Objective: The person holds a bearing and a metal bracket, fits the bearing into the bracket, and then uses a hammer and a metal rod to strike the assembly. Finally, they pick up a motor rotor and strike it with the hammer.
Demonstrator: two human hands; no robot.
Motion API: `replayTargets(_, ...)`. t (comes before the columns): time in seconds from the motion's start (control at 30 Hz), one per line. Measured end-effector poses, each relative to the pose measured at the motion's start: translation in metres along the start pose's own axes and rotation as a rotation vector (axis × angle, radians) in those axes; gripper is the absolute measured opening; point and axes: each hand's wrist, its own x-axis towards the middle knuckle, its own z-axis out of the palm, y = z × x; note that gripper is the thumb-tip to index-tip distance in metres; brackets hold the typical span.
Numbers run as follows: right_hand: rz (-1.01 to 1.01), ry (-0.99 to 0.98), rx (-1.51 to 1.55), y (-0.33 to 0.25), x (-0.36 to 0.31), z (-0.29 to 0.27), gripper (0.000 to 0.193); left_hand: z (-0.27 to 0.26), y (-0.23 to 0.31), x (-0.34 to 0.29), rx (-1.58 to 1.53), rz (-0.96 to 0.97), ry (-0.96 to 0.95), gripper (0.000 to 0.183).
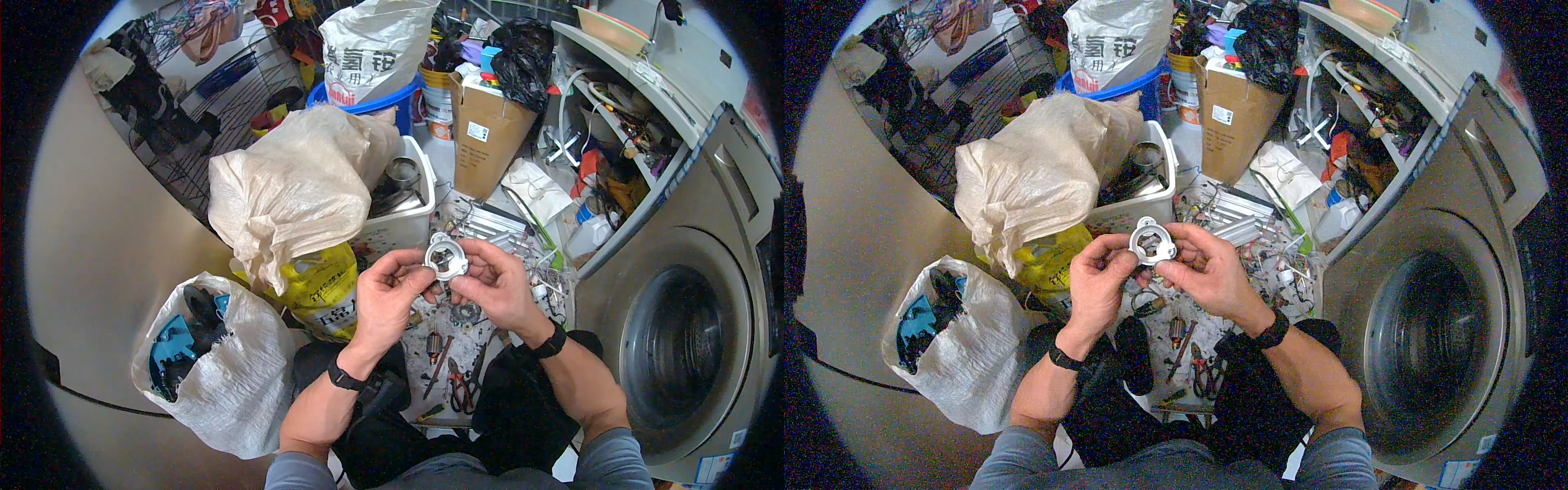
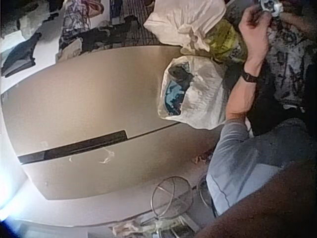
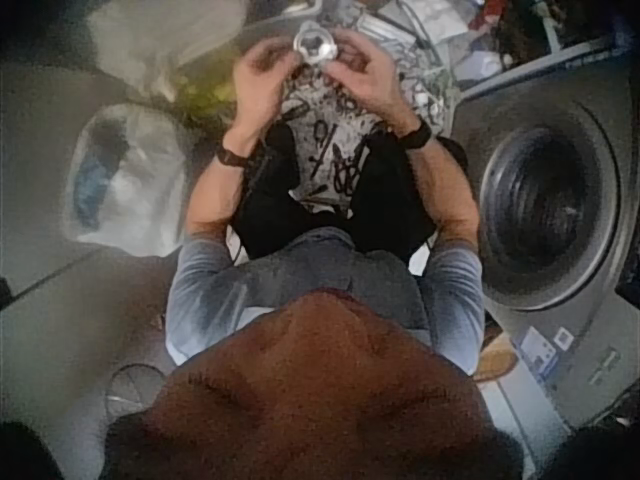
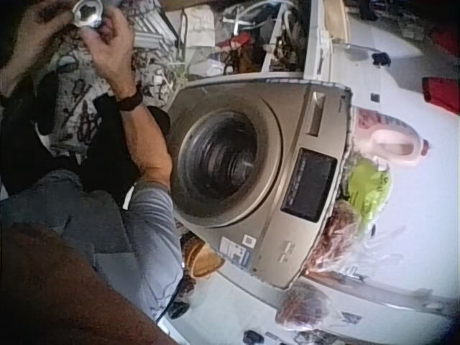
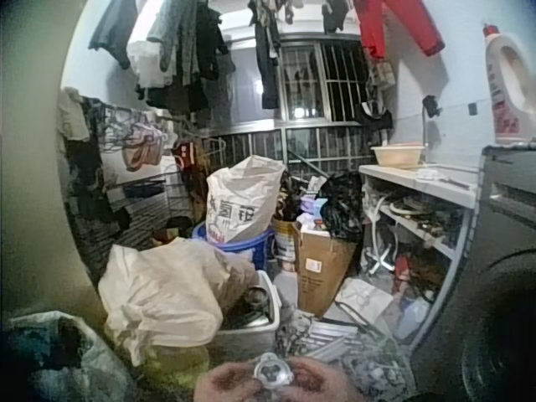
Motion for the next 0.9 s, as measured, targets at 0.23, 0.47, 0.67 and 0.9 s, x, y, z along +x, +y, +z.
replayTargets(0.23, -0.035, 0.007, 0.008, -0.0005, 0.0003, 0.0015, 0.048, 0.0029, 0.0003, -0.0012, 0.098, 0.004, 0.056, 0.024)
replayTargets(0.47, -0.06, 0.043, -0.016, 0.0006, 0.0011, 0.001, 0.047, 0.0034, -0.0012, -0.0008, 0.137, -0.008, 0.039, 0.026)
replayTargets(0.67, -0.048, 0.06, -0.048, 0.0039, 0.0011, 0.0008, 0.043, 0.0044, -0.0032, 0.0004, 0.111, -0.006, 0.047, 0.023)
replayTargets(0.9, 0.007, 0.065, -0.029, -0.0015, 0.0012, 0.0028, 0.043, 0.006, -0.0013, -0.0012, 0.145, 0.009, 0.086, 0.02)
